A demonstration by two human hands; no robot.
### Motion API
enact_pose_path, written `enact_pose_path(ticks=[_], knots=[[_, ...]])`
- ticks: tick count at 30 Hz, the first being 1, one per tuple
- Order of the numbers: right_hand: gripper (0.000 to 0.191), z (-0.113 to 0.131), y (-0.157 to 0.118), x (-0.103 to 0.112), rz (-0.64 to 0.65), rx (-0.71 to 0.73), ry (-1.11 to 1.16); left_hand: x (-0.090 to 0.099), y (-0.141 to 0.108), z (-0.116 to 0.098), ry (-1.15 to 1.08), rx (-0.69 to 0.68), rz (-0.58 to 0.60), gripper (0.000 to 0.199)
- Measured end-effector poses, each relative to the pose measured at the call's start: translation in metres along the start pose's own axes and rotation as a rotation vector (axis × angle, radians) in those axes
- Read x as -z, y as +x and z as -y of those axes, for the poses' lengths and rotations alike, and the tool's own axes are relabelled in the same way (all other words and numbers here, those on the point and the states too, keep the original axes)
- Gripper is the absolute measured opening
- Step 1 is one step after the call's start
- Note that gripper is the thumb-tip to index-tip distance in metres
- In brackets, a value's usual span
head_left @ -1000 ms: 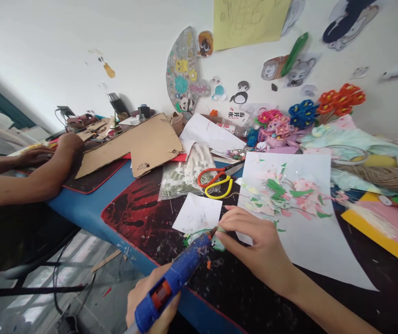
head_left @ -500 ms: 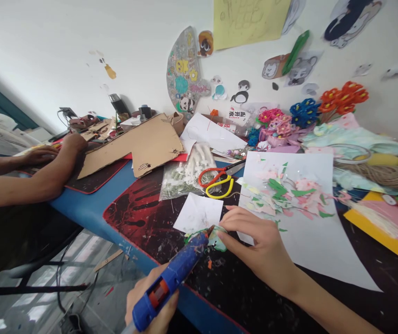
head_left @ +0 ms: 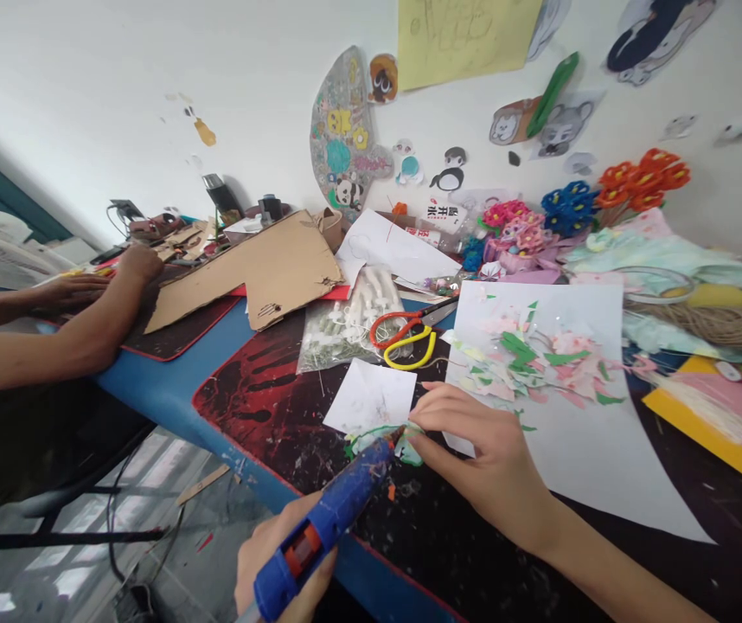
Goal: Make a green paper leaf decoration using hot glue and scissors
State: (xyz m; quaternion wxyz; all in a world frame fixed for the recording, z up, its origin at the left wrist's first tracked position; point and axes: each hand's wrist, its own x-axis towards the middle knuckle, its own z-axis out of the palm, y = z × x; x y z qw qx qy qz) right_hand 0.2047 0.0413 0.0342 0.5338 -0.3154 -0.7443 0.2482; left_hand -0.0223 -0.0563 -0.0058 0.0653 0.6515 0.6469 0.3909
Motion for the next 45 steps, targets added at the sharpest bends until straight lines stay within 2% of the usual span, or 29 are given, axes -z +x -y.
enact_pose_path(ticks=[6, 16, 25, 32, 38, 43, 45], knots=[[0.014, 0.000, -0.001, 0.000, 0.001, 0.001, -0.003, -0.001, -0.001, 0.003, -0.019, -0.016, 0.013, 0.049], [0.014, 0.000, 0.000, -0.001, 0.014, 0.014, -0.025, 0.004, 0.000, 0.025, -0.041, -0.065, 0.082, 0.039], [0.014, 0.001, -0.002, 0.000, 0.009, -0.001, -0.005, -0.004, -0.007, 0.015, -0.033, -0.028, 0.011, 0.042], [0.015, 0.001, 0.000, 0.000, -0.004, 0.015, -0.005, -0.001, -0.005, 0.008, -0.026, 0.002, 0.031, 0.041], [0.014, 0.001, 0.000, -0.002, -0.005, 0.022, -0.014, 0.000, -0.007, 0.016, -0.008, 0.010, 0.042, 0.040], [0.013, 0.000, -0.001, -0.003, 0.011, 0.032, -0.018, 0.003, -0.005, 0.028, -0.036, -0.073, 0.127, 0.037], [0.013, 0.000, -0.002, -0.003, 0.008, 0.028, -0.014, 0.003, -0.006, 0.027, -0.024, -0.061, 0.101, 0.039]])
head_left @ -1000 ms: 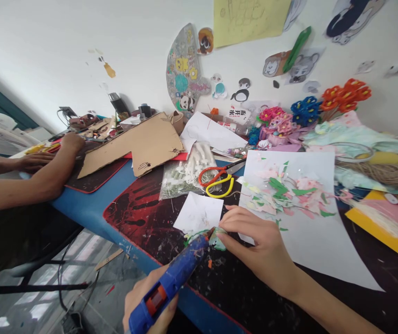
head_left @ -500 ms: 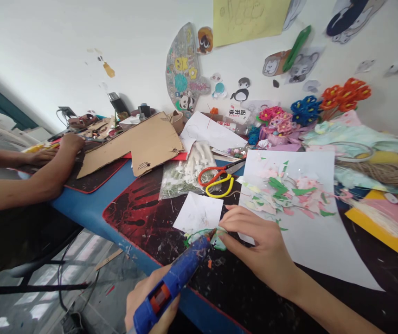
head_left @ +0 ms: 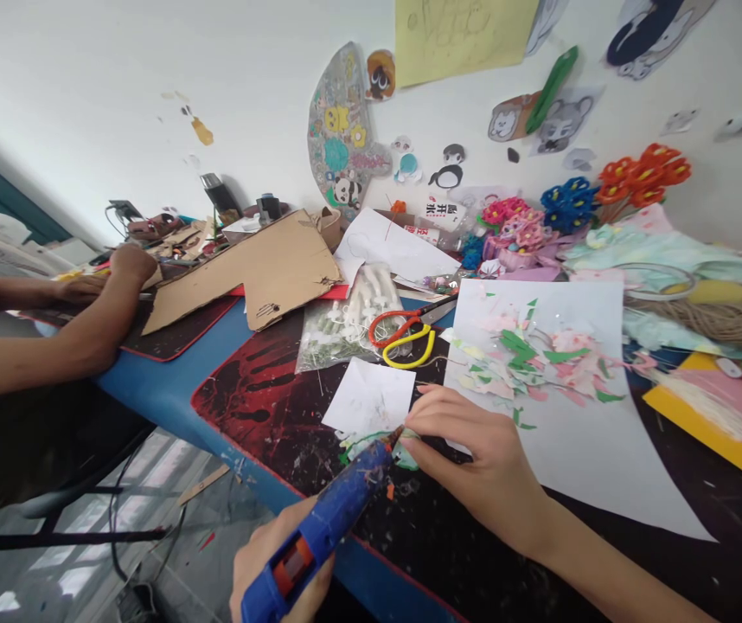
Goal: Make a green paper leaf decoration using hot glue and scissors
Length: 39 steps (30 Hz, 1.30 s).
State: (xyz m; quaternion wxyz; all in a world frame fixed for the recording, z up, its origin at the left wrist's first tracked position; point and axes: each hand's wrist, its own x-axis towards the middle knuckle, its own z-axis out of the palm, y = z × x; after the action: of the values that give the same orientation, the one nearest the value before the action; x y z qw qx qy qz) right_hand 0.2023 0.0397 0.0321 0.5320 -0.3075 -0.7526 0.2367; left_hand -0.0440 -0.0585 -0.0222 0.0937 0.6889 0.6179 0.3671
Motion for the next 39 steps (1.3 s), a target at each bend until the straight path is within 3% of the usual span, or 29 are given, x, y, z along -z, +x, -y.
enact_pose_path(ticks=[10, 20, 26, 29, 32, 36, 39], knots=[[0.013, 0.000, -0.001, 0.001, -0.005, -0.017, 0.004, -0.003, 0.002, -0.014, 0.001, 0.019, -0.042, 0.051], [0.014, -0.001, 0.000, 0.001, -0.009, -0.002, 0.014, -0.007, -0.004, -0.015, -0.039, 0.006, -0.099, 0.045], [0.013, 0.000, 0.000, 0.001, -0.007, -0.013, 0.018, 0.001, 0.008, -0.008, -0.044, -0.191, -0.005, 0.027], [0.013, 0.000, 0.000, 0.001, 0.000, -0.017, 0.019, 0.003, 0.010, -0.006, -0.038, -0.221, 0.003, 0.028], [0.013, -0.001, -0.001, 0.000, -0.005, -0.016, 0.020, 0.000, 0.004, -0.008, -0.048, -0.134, 0.003, 0.035], [0.013, -0.001, -0.002, 0.000, -0.008, -0.009, 0.010, -0.010, -0.005, -0.015, -0.102, 0.069, -0.102, 0.046], [0.012, -0.001, -0.002, 0.000, -0.006, -0.009, 0.005, -0.013, -0.006, -0.018, -0.100, 0.086, -0.133, 0.046]])
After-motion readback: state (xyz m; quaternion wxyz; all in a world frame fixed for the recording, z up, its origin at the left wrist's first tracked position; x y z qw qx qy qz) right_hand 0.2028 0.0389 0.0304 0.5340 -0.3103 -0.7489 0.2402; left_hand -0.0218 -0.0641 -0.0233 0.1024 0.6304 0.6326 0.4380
